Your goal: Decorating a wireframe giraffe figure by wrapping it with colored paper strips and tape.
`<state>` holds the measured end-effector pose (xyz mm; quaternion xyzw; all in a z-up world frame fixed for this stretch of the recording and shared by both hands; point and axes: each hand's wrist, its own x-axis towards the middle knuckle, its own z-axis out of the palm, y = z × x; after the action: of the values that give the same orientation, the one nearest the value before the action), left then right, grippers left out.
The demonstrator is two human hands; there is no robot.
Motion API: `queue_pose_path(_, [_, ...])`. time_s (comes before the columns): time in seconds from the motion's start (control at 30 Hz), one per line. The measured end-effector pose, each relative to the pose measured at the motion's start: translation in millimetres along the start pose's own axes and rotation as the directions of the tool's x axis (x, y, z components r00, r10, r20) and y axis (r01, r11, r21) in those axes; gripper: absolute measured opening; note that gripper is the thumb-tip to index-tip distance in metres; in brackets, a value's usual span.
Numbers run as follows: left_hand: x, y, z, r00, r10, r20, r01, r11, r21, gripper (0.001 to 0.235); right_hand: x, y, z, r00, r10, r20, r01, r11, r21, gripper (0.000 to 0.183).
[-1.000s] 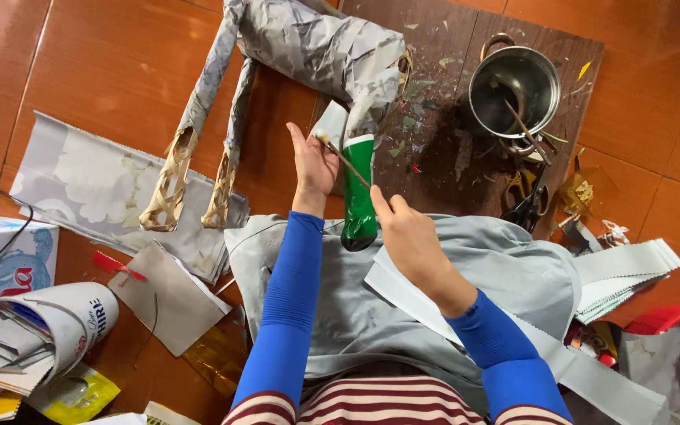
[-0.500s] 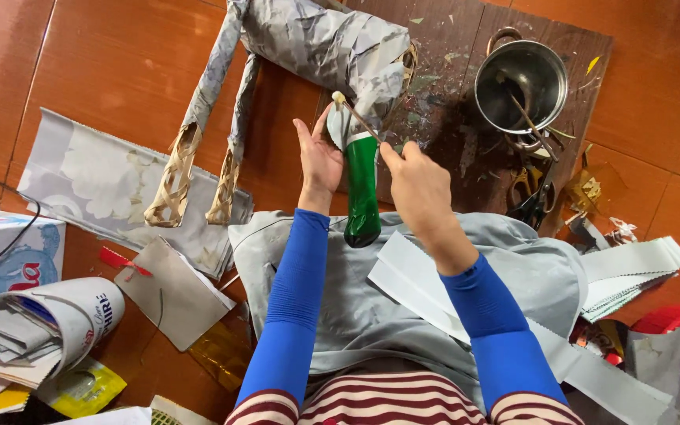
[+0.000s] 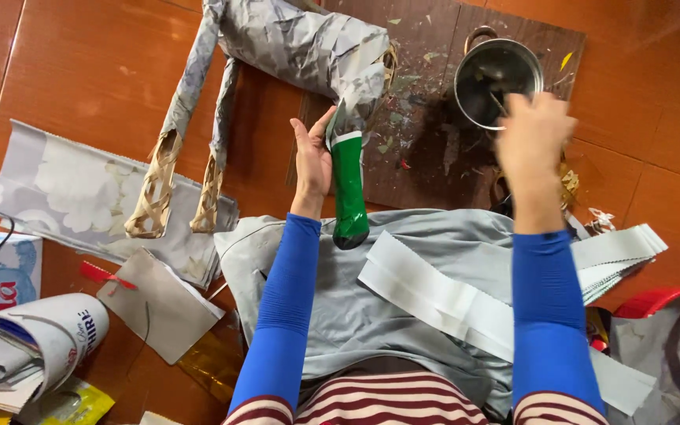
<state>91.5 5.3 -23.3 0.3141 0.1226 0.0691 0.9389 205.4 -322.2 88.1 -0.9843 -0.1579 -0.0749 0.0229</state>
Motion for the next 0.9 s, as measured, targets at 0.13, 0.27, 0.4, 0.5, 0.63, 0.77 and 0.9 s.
queue_pose_path(0.13, [-4.0,-0.1,0.8,1.0,-0.026,-0.01,0.027,0.999,0.033,0.088,5.5,-107.2,6.2,0.939,-0.343,-0.025,0.285,0.734,0.616,0.019])
queue_pose_path(0.27, [-4.4,-1.9,-6.4,0.998,-0.042,0.045,0.04,0.998,0.044,0.088,2.3,-200.8,25.4,0.946,-0.319,0.051,0.171,0.629,0.758,0.029])
queue_pose_path(0.4, [-4.0,-4.1,-11.4,0.999,-0.034,0.033,0.031,0.995,0.092,0.092,-2.1,-229.5,59.6,0.996,-0.074,-0.045,0.083,0.676,0.733,0.034])
queue_pose_path(0.5, [-7.2,2.0,0.3,1.0,-0.003,0.026,-0.001,0.987,0.163,0.094,-7.1,-223.8,75.2,1.0,0.014,-0.011,-0.001,0.67,0.742,0.025])
queue_pose_path(0.63, [-10.2,2.5,7.2,1.0,0.009,-0.022,-0.005,0.979,0.203,0.094,-8.1,-225.9,60.2,1.0,0.013,0.017,-0.022,0.66,0.751,0.033])
queue_pose_path(0.77, [-12.6,2.8,10.7,0.998,0.057,-0.014,-0.05,0.951,0.306,0.095,-8.1,-229.6,67.6,0.999,0.044,0.024,-0.048,0.691,0.721,0.033])
queue_pose_path(0.9, [-10.3,-0.7,8.8,0.998,0.066,0.011,-0.066,0.96,0.272,0.093,-7.6,-229.7,75.7,0.996,0.09,-0.012,-0.054,0.695,0.717,0.028])
